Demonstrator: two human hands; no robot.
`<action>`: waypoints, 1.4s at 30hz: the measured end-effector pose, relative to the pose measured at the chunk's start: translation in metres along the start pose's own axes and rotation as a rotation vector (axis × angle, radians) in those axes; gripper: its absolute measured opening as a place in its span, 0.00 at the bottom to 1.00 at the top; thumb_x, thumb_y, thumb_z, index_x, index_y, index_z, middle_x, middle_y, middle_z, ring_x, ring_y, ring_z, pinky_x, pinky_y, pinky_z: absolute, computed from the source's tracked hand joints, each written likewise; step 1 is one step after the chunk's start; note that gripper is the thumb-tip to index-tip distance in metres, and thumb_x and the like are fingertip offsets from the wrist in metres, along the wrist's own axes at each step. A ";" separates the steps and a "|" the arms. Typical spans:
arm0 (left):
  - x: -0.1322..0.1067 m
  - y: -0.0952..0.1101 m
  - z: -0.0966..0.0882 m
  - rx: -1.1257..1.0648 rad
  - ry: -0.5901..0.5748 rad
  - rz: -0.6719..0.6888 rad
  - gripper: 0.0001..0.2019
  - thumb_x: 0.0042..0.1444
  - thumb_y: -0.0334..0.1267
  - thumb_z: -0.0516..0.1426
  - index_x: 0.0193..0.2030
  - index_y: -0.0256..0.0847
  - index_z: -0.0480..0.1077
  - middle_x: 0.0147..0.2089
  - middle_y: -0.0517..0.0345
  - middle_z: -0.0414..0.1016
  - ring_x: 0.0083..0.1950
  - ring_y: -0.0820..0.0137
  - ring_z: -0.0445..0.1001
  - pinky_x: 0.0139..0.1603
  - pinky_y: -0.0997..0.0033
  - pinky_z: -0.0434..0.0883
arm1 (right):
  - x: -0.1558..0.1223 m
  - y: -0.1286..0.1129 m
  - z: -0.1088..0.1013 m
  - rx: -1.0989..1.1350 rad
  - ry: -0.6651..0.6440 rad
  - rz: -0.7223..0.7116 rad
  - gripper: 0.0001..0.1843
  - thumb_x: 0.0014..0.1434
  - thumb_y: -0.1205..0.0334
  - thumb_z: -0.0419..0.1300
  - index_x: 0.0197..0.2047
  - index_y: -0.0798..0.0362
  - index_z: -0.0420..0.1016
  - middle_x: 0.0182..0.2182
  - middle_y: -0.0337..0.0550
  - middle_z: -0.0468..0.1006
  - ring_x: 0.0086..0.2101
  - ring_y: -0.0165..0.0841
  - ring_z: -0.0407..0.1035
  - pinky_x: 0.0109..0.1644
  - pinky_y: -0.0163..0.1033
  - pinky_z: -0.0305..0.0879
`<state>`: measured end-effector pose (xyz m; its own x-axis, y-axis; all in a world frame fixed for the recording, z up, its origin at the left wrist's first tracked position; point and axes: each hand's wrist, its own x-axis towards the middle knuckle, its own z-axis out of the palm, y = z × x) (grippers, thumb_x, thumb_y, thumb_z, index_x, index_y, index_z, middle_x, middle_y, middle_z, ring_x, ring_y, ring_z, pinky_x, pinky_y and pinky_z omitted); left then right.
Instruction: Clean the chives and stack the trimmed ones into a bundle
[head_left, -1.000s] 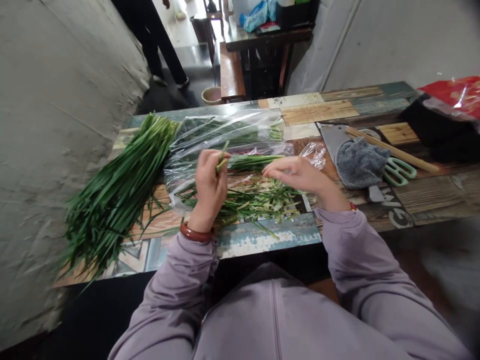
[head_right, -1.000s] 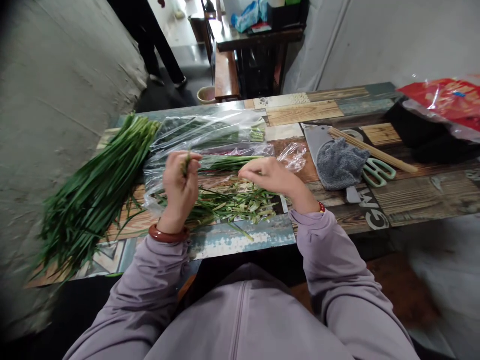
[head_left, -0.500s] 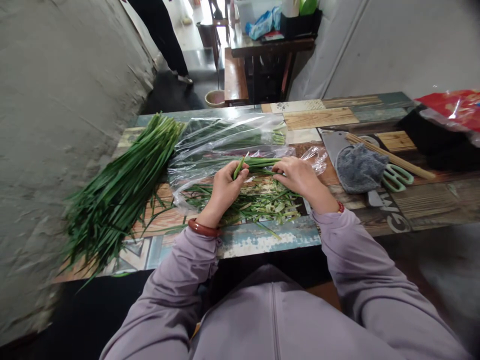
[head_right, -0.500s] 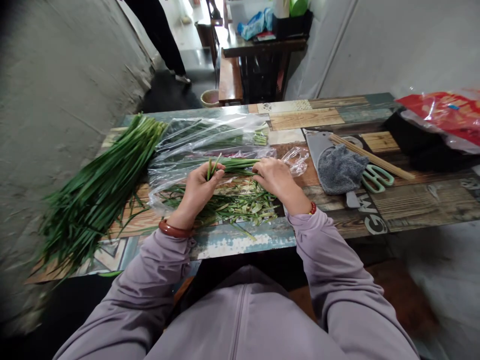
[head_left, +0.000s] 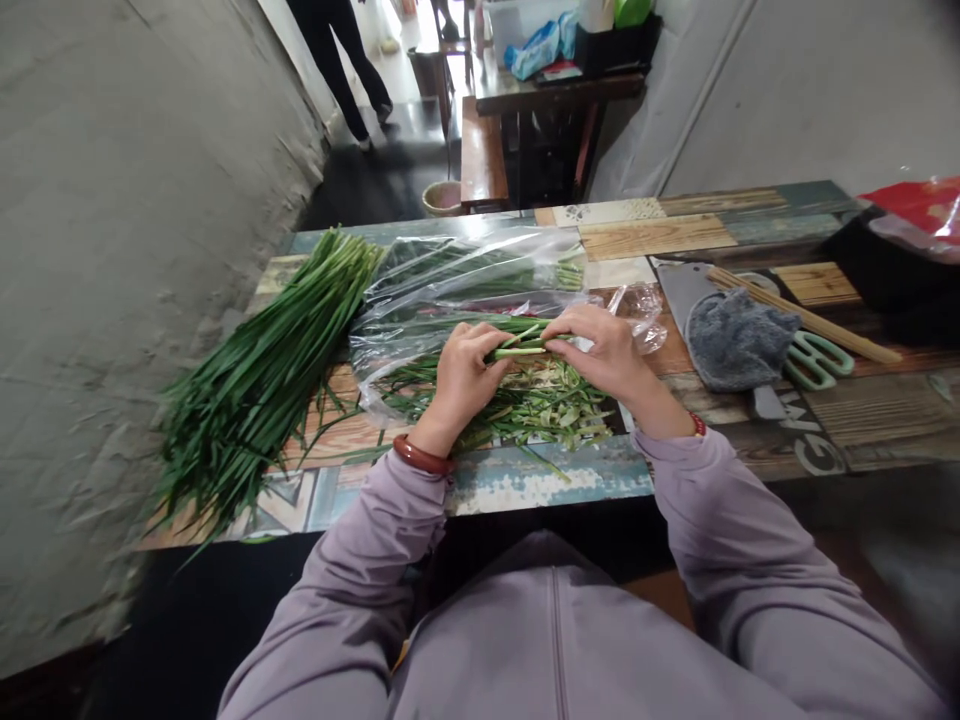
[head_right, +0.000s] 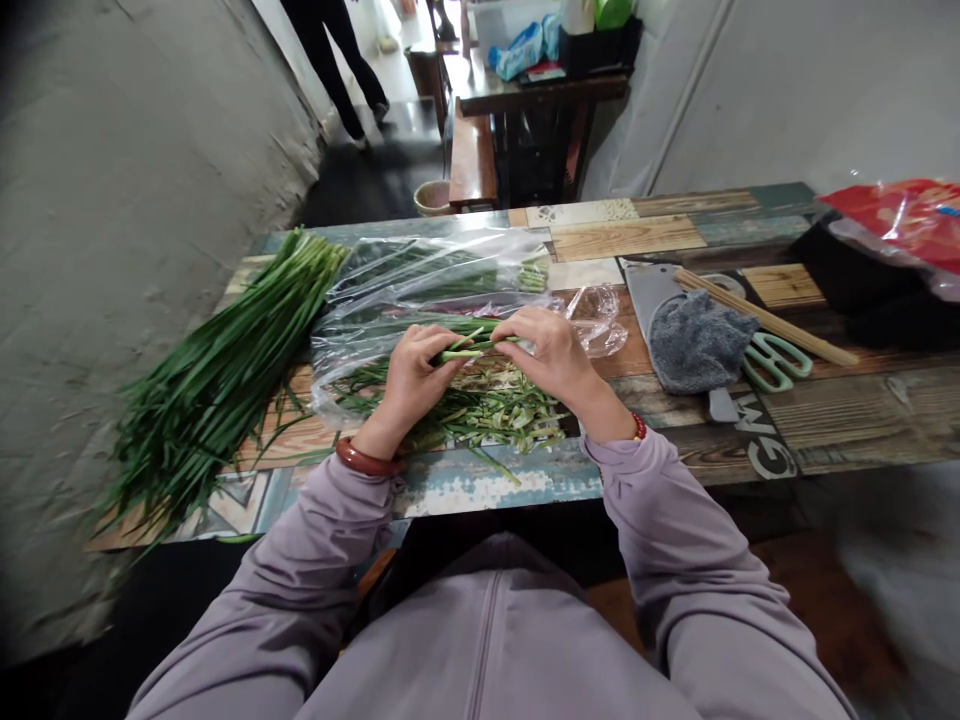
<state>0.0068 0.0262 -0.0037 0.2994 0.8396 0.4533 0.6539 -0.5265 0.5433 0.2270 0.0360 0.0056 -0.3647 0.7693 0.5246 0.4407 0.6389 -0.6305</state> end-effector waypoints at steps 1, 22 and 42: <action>0.000 0.000 -0.001 0.017 -0.015 -0.019 0.06 0.58 0.39 0.61 0.38 0.42 0.78 0.37 0.55 0.78 0.40 0.66 0.71 0.46 0.64 0.65 | 0.000 -0.001 0.000 0.023 0.001 0.016 0.04 0.60 0.61 0.62 0.36 0.46 0.80 0.36 0.41 0.81 0.39 0.39 0.73 0.48 0.47 0.66; 0.004 0.001 -0.011 -0.348 0.028 -0.366 0.09 0.53 0.41 0.60 0.38 0.39 0.73 0.32 0.62 0.72 0.34 0.72 0.67 0.37 0.73 0.63 | -0.003 0.031 -0.017 0.015 0.058 0.198 0.08 0.56 0.63 0.61 0.36 0.51 0.82 0.37 0.44 0.83 0.40 0.37 0.76 0.48 0.44 0.71; 0.001 0.001 -0.012 -0.215 0.001 -0.316 0.08 0.56 0.40 0.58 0.37 0.39 0.75 0.34 0.58 0.76 0.38 0.68 0.72 0.39 0.70 0.66 | -0.004 0.029 -0.017 0.065 0.044 0.370 0.13 0.59 0.53 0.61 0.40 0.51 0.83 0.26 0.40 0.81 0.26 0.33 0.73 0.31 0.37 0.66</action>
<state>-0.0005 0.0250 0.0058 0.1056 0.9649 0.2406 0.5535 -0.2580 0.7919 0.2554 0.0511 -0.0051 -0.1545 0.9483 0.2774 0.4823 0.3174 -0.8165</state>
